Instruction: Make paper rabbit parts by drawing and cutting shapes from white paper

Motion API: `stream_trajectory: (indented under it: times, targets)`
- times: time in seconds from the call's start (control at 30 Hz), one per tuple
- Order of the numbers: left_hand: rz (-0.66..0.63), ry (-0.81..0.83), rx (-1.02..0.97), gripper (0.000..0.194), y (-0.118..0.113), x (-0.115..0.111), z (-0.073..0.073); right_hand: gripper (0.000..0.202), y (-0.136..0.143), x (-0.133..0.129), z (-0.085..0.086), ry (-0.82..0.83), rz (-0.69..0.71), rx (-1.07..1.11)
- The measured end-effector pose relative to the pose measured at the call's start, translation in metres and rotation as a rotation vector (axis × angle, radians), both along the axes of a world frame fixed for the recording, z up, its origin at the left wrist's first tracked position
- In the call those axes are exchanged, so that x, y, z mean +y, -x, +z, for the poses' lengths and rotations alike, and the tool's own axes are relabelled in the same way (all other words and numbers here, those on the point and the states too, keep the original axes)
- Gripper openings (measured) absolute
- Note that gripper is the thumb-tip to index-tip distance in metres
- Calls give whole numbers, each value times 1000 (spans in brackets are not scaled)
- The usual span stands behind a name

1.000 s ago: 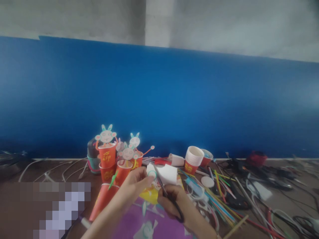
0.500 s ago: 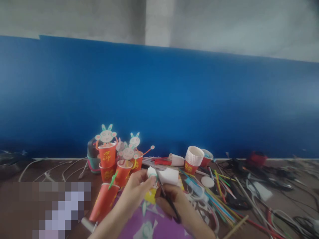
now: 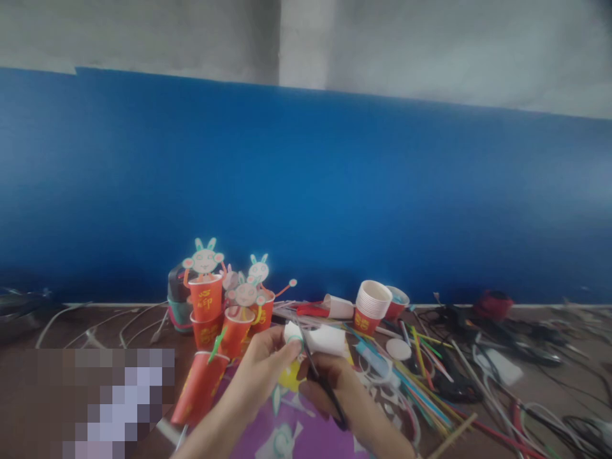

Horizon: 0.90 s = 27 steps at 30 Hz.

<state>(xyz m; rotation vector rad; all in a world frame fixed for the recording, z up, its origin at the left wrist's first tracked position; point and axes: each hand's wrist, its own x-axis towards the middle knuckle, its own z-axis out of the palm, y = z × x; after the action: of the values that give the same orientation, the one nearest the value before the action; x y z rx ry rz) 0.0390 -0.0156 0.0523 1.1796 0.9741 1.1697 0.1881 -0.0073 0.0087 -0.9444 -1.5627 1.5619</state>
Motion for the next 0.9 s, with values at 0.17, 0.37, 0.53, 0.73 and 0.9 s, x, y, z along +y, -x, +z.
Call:
stream_trajectory:
  times: [0.17, 0.37, 0.53, 0.73, 0.9]
  targets:
    - [-3, 9, -13, 28, -1, -1, 0, 40, 1, -2, 6, -5, 6, -1]
    - [11, 8, -27, 26, 1, 0, -3, 32, -1, 0, -4, -36, 3, -31]
    - [1, 9, -20, 26, 2, 3, -6, 30, -2, 0, 0, -53, -2, -58]
    - [-12, 35, -7, 28, 2, 5, -7, 30, -3, -4, 15, 8, -17, -64]
    - [-30, 46, -5, 28, 3, 5, -5, 32, -5, -2, 10, 5, -15, -79]
